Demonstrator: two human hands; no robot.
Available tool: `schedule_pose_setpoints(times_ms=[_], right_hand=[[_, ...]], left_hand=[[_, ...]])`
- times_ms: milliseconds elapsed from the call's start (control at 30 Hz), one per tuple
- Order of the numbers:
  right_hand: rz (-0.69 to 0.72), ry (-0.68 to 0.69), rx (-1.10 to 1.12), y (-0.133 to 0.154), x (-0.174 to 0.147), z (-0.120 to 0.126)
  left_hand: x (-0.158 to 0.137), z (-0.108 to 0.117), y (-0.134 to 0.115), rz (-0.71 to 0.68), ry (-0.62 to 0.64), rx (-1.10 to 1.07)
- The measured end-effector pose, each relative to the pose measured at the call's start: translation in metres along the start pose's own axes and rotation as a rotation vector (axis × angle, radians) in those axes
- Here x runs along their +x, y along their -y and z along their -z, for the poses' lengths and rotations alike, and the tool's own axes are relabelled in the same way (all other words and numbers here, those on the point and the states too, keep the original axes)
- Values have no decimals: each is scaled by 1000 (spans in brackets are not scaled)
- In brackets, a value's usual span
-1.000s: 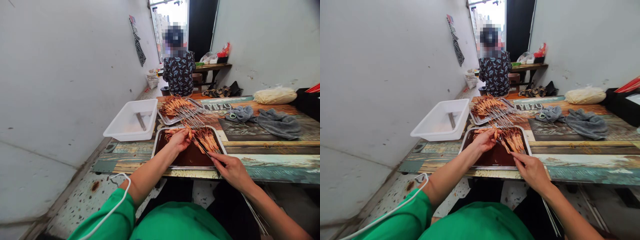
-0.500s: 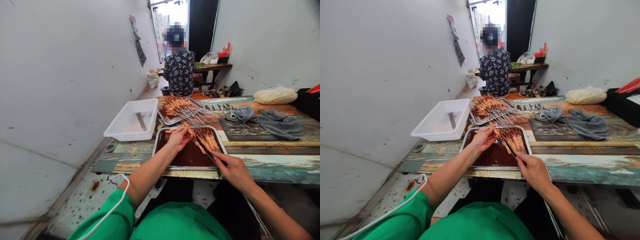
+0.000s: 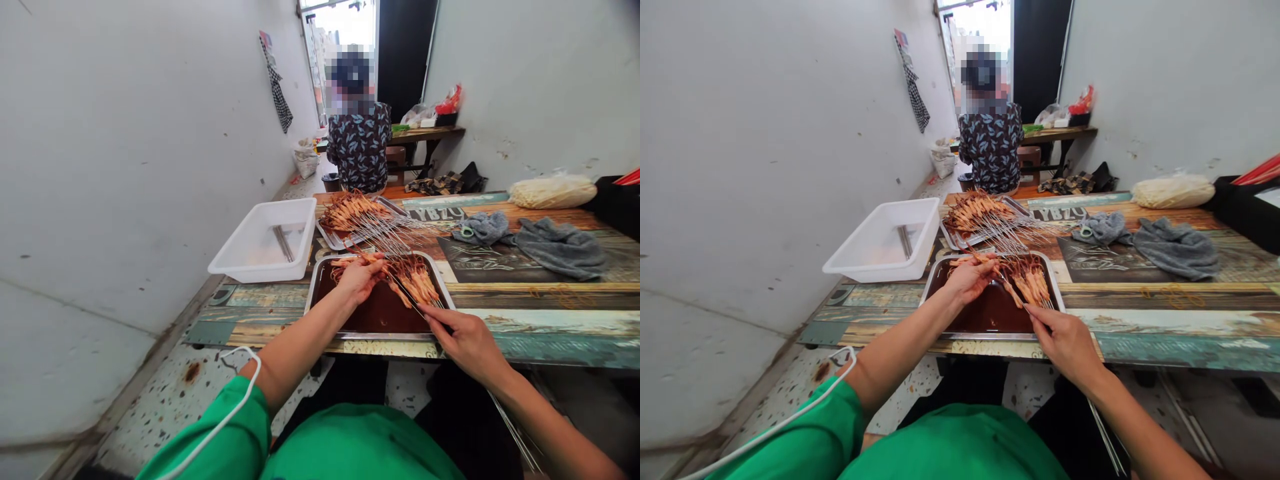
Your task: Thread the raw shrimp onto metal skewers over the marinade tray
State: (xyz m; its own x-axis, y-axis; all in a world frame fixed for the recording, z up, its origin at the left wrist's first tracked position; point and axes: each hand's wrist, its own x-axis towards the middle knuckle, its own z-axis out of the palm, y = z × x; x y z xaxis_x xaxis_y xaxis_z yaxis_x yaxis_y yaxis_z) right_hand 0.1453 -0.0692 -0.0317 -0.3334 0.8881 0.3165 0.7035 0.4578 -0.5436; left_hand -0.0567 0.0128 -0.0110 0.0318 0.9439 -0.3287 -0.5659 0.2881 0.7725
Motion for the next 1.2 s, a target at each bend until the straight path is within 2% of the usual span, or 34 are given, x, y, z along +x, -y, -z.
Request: schedule_pose_setpoints(times_ms=[400,700,833,1067,1200], right_hand=[[1,-18,-16,2,1,1],[22,-37,-40,-3,1,-1],[27,-26,-56,-4,1,-2],[32,-48,-43,-4,0,-1],[34,-51,-29,-6,-1,-1]], left_hand=[[-3,2,-5,-54,79,61],[-10,-7,-4,84,107,60],[-12,-11,-2,186,106,27],[-8,-10,0,303,-47,-70],[-5,-5,3,258,-115,-78]])
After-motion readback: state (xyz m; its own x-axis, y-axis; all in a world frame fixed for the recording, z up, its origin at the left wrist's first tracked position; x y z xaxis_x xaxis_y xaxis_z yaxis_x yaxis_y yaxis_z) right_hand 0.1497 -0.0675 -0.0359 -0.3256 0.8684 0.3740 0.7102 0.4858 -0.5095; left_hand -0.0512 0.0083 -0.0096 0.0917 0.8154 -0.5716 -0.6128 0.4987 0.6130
